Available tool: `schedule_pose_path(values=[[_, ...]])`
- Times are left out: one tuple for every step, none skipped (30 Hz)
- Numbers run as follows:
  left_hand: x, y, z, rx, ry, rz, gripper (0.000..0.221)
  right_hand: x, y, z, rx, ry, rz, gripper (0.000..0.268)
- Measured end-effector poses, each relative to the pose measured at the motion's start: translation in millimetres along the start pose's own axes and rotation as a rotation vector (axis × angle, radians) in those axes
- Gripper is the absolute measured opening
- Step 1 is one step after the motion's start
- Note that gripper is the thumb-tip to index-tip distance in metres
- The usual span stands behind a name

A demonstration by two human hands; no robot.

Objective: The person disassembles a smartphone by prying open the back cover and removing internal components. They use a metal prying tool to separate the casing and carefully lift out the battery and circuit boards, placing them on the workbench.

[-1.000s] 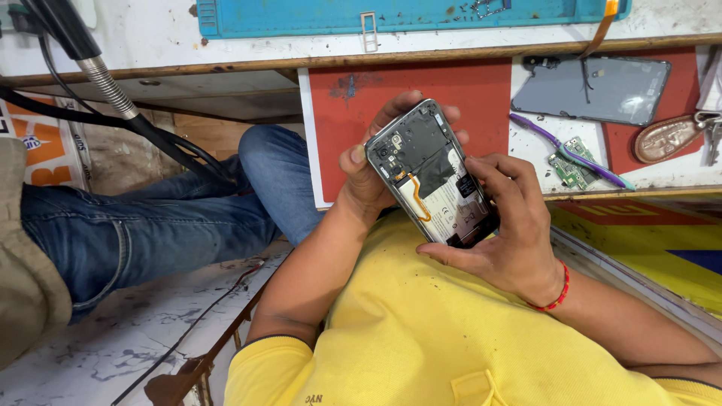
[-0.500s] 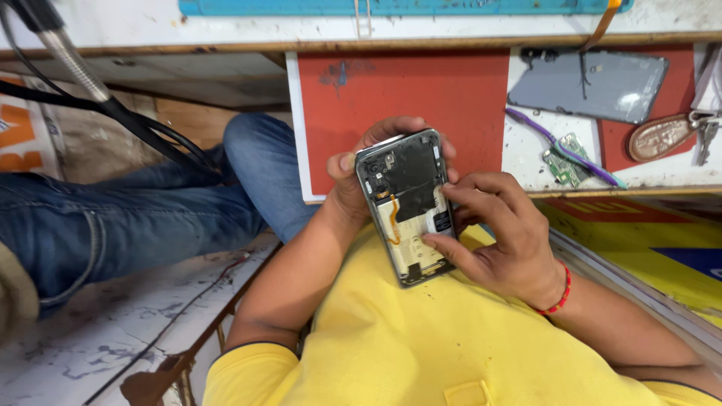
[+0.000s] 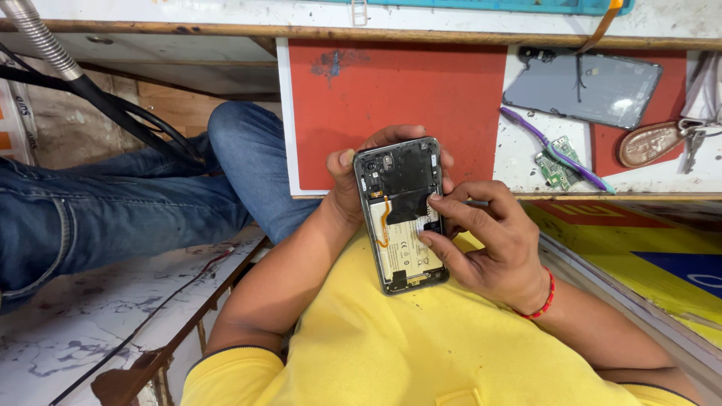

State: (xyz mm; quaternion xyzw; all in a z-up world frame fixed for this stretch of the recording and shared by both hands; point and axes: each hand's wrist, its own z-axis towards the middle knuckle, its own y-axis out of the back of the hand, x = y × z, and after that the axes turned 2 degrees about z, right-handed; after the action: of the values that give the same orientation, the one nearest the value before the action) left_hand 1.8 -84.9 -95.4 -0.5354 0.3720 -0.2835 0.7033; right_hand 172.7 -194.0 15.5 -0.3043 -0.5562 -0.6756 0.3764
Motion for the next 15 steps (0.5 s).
schedule_pose_path(values=[[0.9,0.4,-0.7,-0.003,0.0,0.0,0.079,-0.3,-0.1,-0.4,-0.001,-0.006,0.009,0.043],[2.0,0.8,-1.1,-0.001,-0.001,-0.002,0.079,-0.6,-0.2,-1.1,-0.001,-0.013,0.018,0.044],[3.1,0.8,-1.6,0.002,-0.002,-0.003,0.08,-1.0,-0.3,-2.0,-0.002,-0.02,0.028,0.045],[4.2,0.8,-1.8,-0.003,-0.002,-0.005,0.08,-1.6,-0.1,-2.9,-0.002,-0.024,0.039,0.046],[5.0,0.5,-2.0,-0.009,-0.002,-0.008,0.08,-2.6,0.2,-4.0,-0.002,-0.028,0.051,0.047],[5.1,0.5,-1.4,-0.013,-0.002,-0.009,0.081,-4.3,0.3,-4.9,-0.003,-0.031,0.063,0.048],[4.4,1.4,-0.2,-0.012,-0.001,-0.004,0.08,-7.1,0.0,-5.7,-0.01,-0.059,0.125,0.046],[5.3,1.5,-1.6,-0.02,0.001,-0.005,0.08,-9.0,-0.7,-8.9,-0.013,-0.095,0.191,0.044],[6.0,2.1,-2.9,-0.028,0.002,-0.007,0.08,-11.7,-1.9,-12.5,-0.016,-0.132,0.257,0.042],[7.7,2.4,-4.8,-0.024,-0.002,-0.008,0.08,-14.7,-3.1,-16.5,-0.017,-0.162,0.355,0.039],[9.0,2.5,-6.5,-0.021,-0.007,-0.009,0.08,-18.0,-4.8,-20.1,-0.02,-0.191,0.453,0.037],[7.7,4.1,-4.5,-0.008,-0.012,-0.002,0.08,-22.7,-6.4,-21.1,-0.027,-0.21,0.548,0.035],[6.3,5.0,-2.9,-0.005,-0.01,0.0,0.08,-26.3,-8.0,-22.4,-0.021,-0.239,0.591,0.035],[6.6,5.1,-2.7,-0.005,-0.007,-0.001,0.08,-28.6,-9.4,-25.2,-0.015,-0.274,0.635,0.035],[7.6,4.7,-2.6,-0.006,-0.004,-0.003,0.079,-30.2,-10.2,-28.1,-0.009,-0.309,0.68,0.035]])
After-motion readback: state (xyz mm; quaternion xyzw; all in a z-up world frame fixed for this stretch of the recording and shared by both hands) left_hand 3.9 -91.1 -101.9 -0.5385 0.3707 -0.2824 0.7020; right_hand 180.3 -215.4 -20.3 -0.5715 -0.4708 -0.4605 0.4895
